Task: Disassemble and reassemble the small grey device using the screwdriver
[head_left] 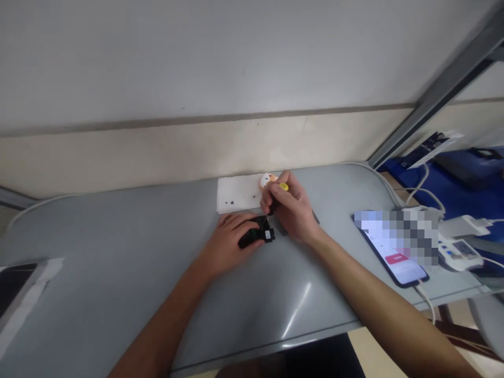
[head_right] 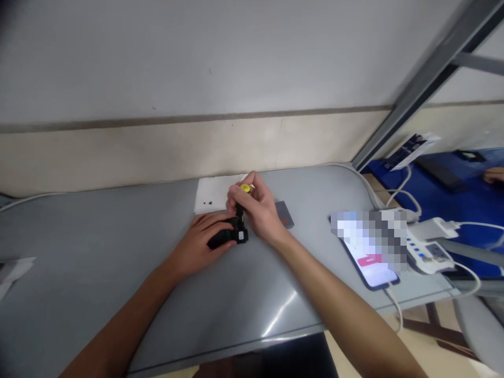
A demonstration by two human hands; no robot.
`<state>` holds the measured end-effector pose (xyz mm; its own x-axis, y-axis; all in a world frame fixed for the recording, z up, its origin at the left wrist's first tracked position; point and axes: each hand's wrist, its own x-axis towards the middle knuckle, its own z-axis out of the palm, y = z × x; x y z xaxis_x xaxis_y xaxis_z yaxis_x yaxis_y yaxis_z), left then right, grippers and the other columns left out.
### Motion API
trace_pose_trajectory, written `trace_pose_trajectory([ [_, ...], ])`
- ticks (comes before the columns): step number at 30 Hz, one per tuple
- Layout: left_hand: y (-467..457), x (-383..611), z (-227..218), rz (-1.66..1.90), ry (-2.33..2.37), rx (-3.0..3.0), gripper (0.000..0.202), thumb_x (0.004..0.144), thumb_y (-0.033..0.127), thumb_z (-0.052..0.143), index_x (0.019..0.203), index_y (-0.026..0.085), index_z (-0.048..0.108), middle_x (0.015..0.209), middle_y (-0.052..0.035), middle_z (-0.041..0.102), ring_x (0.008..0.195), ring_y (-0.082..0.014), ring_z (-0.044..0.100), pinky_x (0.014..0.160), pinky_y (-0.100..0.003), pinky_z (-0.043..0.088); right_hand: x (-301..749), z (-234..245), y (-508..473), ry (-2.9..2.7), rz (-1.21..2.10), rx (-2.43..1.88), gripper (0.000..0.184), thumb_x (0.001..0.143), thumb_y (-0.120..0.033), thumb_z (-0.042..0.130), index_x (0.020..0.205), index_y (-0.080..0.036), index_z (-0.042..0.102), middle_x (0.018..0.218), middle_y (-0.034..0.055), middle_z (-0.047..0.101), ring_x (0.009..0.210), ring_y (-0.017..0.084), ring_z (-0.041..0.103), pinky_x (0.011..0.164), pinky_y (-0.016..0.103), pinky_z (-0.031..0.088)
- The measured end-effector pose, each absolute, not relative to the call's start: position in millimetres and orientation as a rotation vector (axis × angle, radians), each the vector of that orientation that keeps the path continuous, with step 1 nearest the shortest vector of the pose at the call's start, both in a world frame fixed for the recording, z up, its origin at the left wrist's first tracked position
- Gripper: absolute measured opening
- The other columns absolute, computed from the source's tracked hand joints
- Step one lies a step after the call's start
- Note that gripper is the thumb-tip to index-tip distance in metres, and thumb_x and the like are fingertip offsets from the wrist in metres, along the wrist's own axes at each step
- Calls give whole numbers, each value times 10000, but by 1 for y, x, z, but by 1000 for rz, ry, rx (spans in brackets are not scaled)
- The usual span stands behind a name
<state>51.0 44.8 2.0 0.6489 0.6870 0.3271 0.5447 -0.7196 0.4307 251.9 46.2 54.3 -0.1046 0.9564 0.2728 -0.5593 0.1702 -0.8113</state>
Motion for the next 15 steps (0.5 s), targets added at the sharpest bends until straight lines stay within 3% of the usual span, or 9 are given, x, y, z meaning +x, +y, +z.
trace_pose_trajectory([
  [4,45,51,3,717,972,2576,209,973,360,730,1155,258,719,1336,-55,720,1241,-274,659,1117,-483,434,248,51,49,-1001,1326,-558,346,988,-447,691,885,-250,425,727,-63,506,617,95,459,626,269,334],
  [7,44,50,4,711,979,2568,212,978,372,726,1161,266,724,1348,-48,715,1252,-271,648,1118,-477,430,245,49,51,-1035,1273,-584,323,1009,-580,594,1011,-263,530,746,-49,485,631,110,443,621,284,334],
  [10,43,50,6,687,983,2570,196,985,370,723,1155,272,727,1343,-38,719,1260,-265,641,1112,-469,425,247,49,52,-1046,1307,-582,428,1047,-626,462,1165,-254,639,783,-21,501,656,126,463,633,302,365],
  [13,43,50,6,693,968,2581,199,990,364,719,1163,266,718,1355,-42,715,1270,-258,643,1116,-464,418,251,52,49,-1133,1300,-584,346,1044,-539,544,1036,-223,685,853,7,562,753,131,534,712,303,416],
  [15,43,50,5,712,961,2588,210,987,362,722,1171,263,711,1355,-45,718,1267,-257,649,1117,-464,415,254,54,46,-1194,1304,-592,292,1015,-503,624,935,-222,618,882,10,606,797,136,577,747,304,441],
])
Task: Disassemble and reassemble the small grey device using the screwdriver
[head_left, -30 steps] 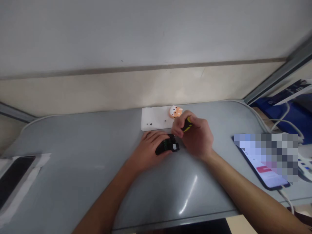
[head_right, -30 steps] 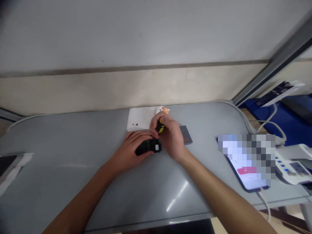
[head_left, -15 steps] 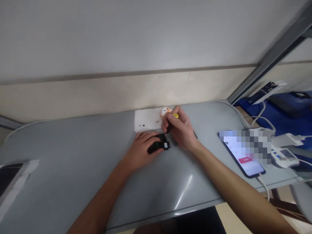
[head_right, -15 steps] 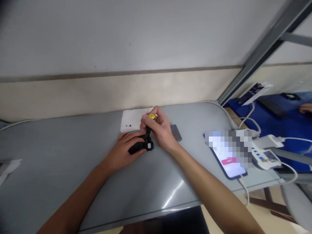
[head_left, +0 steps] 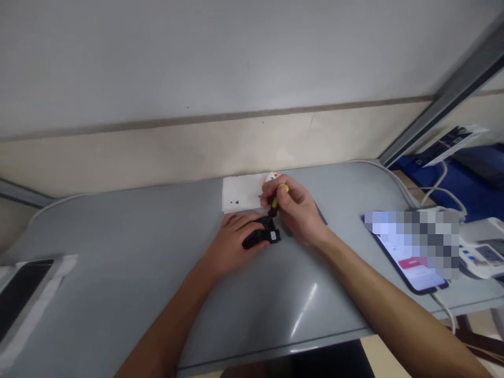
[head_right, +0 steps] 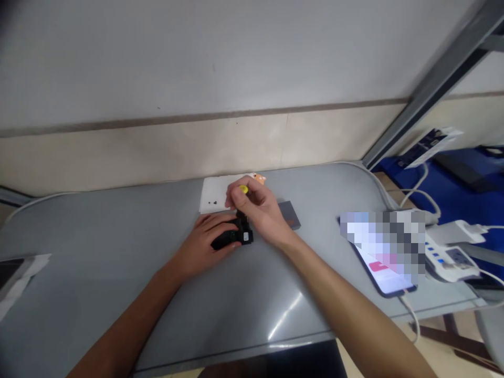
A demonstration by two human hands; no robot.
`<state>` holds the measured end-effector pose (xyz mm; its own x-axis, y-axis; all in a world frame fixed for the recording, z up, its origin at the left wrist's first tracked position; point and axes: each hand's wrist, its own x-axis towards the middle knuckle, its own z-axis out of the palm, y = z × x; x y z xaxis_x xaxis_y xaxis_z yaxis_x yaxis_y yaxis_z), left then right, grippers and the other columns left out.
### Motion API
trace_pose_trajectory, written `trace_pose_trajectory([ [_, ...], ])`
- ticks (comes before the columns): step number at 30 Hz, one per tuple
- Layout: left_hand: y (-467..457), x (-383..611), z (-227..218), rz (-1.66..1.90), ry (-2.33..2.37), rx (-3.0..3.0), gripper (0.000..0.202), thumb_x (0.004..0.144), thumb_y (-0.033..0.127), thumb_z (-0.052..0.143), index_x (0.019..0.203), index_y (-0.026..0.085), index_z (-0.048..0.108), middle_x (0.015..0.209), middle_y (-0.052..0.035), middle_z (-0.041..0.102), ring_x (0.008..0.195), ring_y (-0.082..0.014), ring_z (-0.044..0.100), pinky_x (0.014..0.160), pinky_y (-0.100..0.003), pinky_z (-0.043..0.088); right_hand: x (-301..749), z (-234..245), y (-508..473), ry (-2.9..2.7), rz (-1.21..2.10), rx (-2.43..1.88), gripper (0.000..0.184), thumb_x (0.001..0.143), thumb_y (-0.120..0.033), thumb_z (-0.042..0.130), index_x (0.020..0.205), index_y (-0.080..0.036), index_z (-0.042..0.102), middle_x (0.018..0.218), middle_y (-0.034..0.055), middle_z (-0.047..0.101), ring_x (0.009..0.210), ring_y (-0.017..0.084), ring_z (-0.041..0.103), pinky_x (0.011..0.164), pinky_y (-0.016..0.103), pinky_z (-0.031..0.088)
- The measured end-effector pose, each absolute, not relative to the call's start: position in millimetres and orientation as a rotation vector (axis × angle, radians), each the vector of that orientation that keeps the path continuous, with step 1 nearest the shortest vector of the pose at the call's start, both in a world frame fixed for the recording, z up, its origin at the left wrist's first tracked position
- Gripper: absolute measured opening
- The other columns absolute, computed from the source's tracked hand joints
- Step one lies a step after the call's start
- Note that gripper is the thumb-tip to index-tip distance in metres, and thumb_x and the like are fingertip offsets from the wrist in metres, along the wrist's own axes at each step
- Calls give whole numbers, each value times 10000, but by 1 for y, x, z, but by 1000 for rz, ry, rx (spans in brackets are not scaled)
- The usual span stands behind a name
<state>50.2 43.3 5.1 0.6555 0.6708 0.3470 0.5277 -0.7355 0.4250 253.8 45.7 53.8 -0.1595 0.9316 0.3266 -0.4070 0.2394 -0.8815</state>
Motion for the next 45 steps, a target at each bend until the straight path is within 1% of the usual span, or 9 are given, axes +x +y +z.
trace_pose_trajectory([
  [4,42,50,5,700,958,2586,171,980,357,734,1115,255,713,1344,-37,722,1247,-250,658,1103,-445,415,253,54,43,-1270,1225,-698,310,1021,-504,614,910,-244,487,787,-28,559,693,118,520,680,292,418],
  [9,42,51,5,702,988,2558,173,970,366,748,1087,244,711,1289,-32,740,1191,-235,678,1086,-435,413,252,50,48,-1232,1261,-674,409,1046,-637,450,1083,-259,603,781,-16,498,701,140,504,668,306,422],
  [11,42,51,5,685,999,2562,178,975,380,738,1094,250,711,1330,-38,724,1218,-242,669,1093,-443,409,253,50,49,-1205,1291,-665,412,1038,-635,472,1097,-261,634,783,-9,502,706,146,506,670,309,431],
  [17,42,50,8,631,1015,2553,174,989,387,714,1115,267,713,1361,-30,710,1275,-249,639,1127,-451,399,255,57,46,-1118,1317,-661,414,1008,-638,542,883,-243,545,841,2,500,717,134,489,674,297,444],
  [22,40,51,12,627,1039,2529,281,969,414,736,1188,249,673,1410,-58,679,1315,-269,611,1158,-474,394,253,60,48,-1033,1336,-617,452,980,-676,556,832,-254,486,799,3,453,682,149,455,633,307,460],
  [24,39,51,12,683,1041,2524,260,986,387,711,1199,244,668,1416,-72,671,1318,-272,609,1154,-480,406,253,62,48,-1003,1335,-596,462,974,-689,551,826,-258,479,787,7,437,670,156,451,622,319,464],
  [32,40,52,9,894,1047,2523,59,984,307,701,993,259,734,1221,-35,751,1190,-241,664,1092,-473,470,257,75,42,-937,1345,-637,486,960,-722,536,824,-260,466,766,19,439,662,167,455,617,338,488],
  [38,40,54,10,973,1030,2521,93,975,287,723,891,251,737,1009,-5,771,1000,-193,695,986,-413,503,257,75,42,-946,1320,-608,512,971,-747,480,815,-260,468,766,22,433,659,169,457,616,344,487],
  [45,40,56,10,1014,1011,2541,95,977,298,743,902,241,734,946,3,766,965,-180,686,960,-388,503,255,78,40,-941,1323,-628,477,989,-686,516,792,-258,442,748,13,414,649,165,453,598,334,483],
])
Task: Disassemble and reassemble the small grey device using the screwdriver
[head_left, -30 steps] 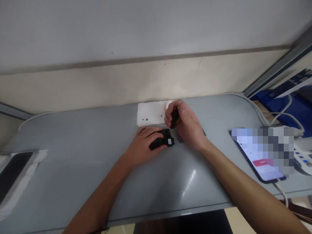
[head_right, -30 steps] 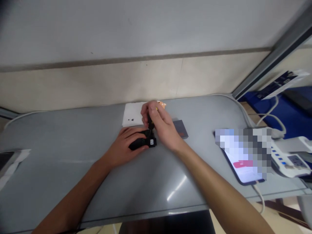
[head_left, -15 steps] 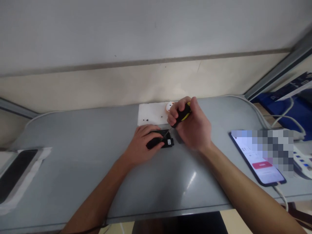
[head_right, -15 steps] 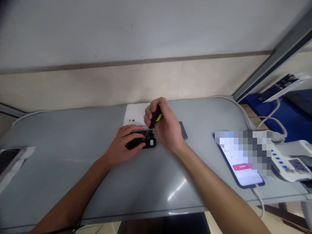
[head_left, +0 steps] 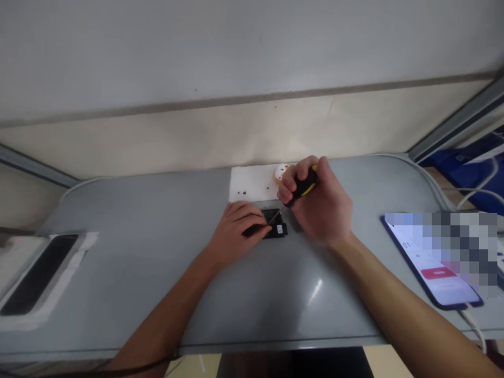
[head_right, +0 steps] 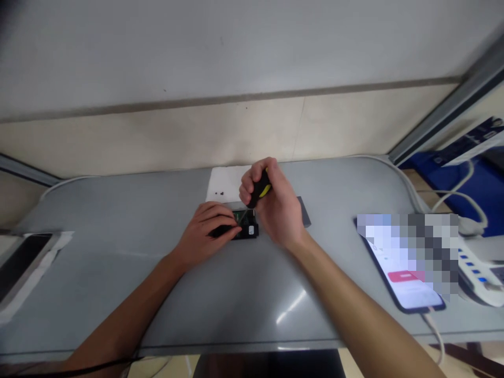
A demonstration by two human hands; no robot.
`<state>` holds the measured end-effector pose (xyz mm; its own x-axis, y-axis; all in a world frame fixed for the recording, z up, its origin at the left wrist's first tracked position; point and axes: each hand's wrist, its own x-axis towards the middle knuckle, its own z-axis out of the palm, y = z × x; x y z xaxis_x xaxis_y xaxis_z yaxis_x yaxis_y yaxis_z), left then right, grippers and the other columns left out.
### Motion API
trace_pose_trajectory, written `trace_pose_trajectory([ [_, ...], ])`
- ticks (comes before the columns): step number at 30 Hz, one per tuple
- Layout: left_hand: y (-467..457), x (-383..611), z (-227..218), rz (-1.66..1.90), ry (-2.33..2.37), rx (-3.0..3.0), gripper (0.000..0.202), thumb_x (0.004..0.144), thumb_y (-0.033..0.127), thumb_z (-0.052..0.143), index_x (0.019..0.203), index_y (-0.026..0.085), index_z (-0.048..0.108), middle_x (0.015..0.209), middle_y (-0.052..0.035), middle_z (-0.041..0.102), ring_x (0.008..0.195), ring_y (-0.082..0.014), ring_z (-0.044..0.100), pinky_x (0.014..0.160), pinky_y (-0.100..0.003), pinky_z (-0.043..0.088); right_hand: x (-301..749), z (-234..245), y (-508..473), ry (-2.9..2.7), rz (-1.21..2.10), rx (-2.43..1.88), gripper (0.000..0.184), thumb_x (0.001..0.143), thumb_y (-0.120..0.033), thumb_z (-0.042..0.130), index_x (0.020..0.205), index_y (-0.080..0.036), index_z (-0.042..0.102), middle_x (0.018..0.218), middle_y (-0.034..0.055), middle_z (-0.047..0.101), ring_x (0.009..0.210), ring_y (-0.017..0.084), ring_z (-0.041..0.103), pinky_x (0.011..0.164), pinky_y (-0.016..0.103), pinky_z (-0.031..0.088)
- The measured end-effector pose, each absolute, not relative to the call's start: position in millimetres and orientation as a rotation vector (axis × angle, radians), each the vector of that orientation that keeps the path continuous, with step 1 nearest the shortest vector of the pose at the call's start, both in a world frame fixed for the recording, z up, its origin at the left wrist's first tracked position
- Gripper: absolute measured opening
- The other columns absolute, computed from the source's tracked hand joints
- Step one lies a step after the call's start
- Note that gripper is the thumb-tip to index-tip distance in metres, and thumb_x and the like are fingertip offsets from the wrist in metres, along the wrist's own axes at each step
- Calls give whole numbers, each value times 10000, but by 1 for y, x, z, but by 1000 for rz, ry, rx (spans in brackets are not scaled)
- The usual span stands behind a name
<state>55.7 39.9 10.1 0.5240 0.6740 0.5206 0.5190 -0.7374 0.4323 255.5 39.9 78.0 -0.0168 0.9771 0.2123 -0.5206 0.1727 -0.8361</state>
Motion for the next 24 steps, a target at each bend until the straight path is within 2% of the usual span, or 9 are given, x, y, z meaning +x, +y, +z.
trace_pose_trajectory([
  [6,38,56,11,947,1044,2526,114,1002,305,705,910,244,735,930,2,767,960,-189,682,969,-394,503,256,79,39,-912,1339,-611,442,1013,-634,518,793,-255,456,751,12,411,648,158,458,610,336,483],
  [9,37,56,13,854,1110,2497,110,994,349,710,1050,264,750,1050,-21,767,1055,-222,675,1026,-423,497,257,79,40,-918,1320,-620,441,1014,-639,514,796,-258,462,756,12,415,653,160,462,612,337,485],
  [12,35,55,14,763,1176,2466,381,950,432,759,1291,277,692,1292,-68,712,1233,-271,632,1126,-462,457,257,75,43,-917,1309,-626,448,1000,-655,531,802,-257,471,757,13,424,653,159,463,612,334,482],
  [15,35,55,14,680,1158,2447,534,935,460,775,1409,276,614,1414,-84,664,1338,-298,584,1186,-488,403,255,69,46,-918,1302,-623,448,986,-651,566,800,-252,485,759,13,427,656,154,453,614,324,471],
  [24,37,56,12,597,1118,2428,472,982,438,711,1421,305,602,1427,-47,682,1353,-290,591,1190,-503,376,252,54,51,-957,1268,-644,456,964,-664,597,799,-252,494,774,15,463,666,154,458,612,319,441],
])
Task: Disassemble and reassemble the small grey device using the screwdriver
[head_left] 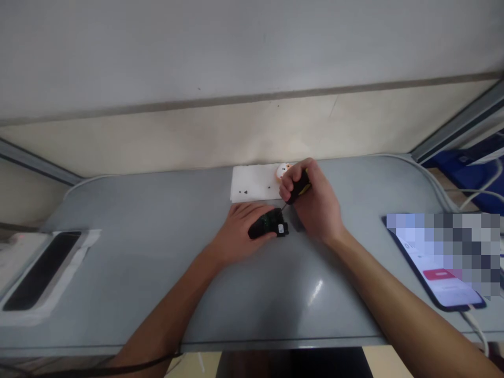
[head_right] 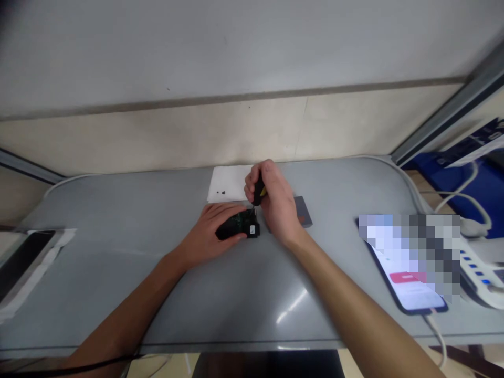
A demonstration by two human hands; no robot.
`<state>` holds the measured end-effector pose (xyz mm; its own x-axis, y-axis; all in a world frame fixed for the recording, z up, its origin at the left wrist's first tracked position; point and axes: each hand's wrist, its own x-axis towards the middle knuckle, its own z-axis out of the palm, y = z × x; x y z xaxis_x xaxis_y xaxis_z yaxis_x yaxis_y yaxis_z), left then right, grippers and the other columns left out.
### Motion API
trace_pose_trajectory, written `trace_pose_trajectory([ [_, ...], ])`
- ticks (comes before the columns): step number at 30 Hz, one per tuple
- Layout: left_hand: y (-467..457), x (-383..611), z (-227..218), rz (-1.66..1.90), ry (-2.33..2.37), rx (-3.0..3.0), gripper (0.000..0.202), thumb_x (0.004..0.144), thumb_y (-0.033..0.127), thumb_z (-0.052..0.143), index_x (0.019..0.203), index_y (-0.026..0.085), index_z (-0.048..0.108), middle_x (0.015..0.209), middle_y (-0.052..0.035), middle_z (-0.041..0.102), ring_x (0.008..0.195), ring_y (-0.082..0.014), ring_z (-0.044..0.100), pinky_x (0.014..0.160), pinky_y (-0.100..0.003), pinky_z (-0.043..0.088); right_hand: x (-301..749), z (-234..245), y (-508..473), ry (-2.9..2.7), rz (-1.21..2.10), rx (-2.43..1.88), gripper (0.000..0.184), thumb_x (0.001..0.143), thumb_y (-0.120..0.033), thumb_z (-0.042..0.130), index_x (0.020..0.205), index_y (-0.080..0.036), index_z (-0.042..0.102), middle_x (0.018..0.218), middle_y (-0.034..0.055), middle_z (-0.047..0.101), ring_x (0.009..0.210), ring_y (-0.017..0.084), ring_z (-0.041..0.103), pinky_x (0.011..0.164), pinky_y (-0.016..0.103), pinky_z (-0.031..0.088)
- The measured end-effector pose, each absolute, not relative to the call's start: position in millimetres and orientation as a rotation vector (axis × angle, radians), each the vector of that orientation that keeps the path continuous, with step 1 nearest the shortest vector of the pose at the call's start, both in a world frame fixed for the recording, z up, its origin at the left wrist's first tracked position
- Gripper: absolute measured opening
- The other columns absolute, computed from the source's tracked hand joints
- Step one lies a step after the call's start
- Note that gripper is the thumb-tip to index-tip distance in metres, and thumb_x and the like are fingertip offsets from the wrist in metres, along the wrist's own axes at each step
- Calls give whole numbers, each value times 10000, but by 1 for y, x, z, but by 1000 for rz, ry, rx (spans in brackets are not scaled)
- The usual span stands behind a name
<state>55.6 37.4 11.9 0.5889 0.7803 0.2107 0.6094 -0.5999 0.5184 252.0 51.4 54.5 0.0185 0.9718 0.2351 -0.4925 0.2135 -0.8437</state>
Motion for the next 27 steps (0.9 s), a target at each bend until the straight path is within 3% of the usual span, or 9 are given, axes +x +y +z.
trace_pose_trajectory([
  [19,38,56,11,644,1075,2456,450,980,467,727,1378,283,622,1424,-50,688,1335,-277,610,1168,-481,385,251,53,51,-973,1309,-646,456,968,-656,594,794,-251,476,773,12,457,660,152,446,601,315,420],
  [27,38,56,11,633,1077,2454,438,959,423,764,1349,267,638,1395,-41,701,1336,-273,608,1172,-468,384,251,54,49,-1013,1333,-585,380,1008,-565,590,823,-233,584,779,7,482,686,141,474,646,302,422],
])
